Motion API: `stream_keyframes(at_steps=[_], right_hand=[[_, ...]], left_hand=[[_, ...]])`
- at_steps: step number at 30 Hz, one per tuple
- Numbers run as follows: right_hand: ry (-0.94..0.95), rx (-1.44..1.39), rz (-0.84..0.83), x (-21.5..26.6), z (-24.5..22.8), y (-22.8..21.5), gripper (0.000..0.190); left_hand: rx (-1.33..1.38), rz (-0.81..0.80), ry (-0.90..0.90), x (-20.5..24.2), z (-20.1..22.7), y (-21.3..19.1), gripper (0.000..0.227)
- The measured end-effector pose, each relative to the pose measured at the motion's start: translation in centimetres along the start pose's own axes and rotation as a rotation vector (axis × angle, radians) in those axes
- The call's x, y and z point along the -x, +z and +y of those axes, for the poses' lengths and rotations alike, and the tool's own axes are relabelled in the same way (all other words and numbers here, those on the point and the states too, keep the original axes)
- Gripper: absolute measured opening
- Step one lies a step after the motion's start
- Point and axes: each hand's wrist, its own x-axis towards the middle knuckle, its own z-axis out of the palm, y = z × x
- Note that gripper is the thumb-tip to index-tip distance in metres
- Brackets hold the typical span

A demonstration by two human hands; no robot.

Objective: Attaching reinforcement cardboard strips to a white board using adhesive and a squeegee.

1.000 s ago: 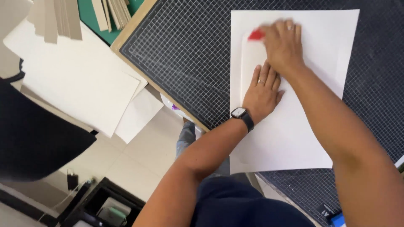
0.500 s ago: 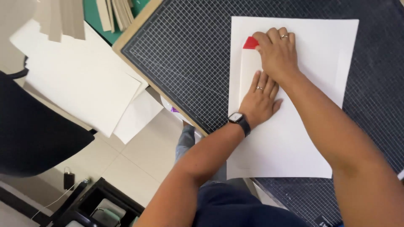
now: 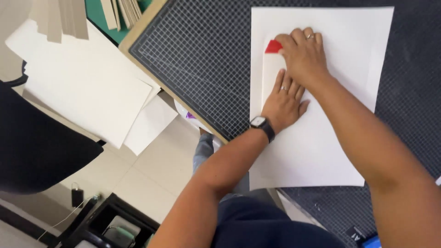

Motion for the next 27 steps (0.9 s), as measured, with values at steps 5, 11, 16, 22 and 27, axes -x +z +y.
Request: stream_keyframes(at_steps=[5, 11, 16, 22, 27], right_hand=[[-0.044, 0.107, 0.282, -2.4, -0.7, -0.6, 0.034], [0.078, -0.046, -0.181, 0.8, -0.8, -0.9, 0.030], [-0.043, 0.107, 0.226, -3.1, 0.6, 0.8, 0.031], [-0.026, -0.053, 0.020, -0.1, 0.7, -1.2, 0.028], [-0.143, 0.213, 0.192, 0.2, 1.3, 1.5, 0.025]], left_hand=[[-0.096, -0.161, -0.020, 0.4, 0.3, -1.1, 0.068], [-0.152, -0.148, -0.004, 0.4, 0.5, -1.7, 0.065], [-0.141, -0.149, -0.003, 0.1, 0.3, -1.6, 0.068], [-0.129, -0.143, 0.007, 0.1, 0.3, -1.9, 0.070], [-0.114, -0.141, -0.008, 0.6, 0.7, -1.4, 0.067]])
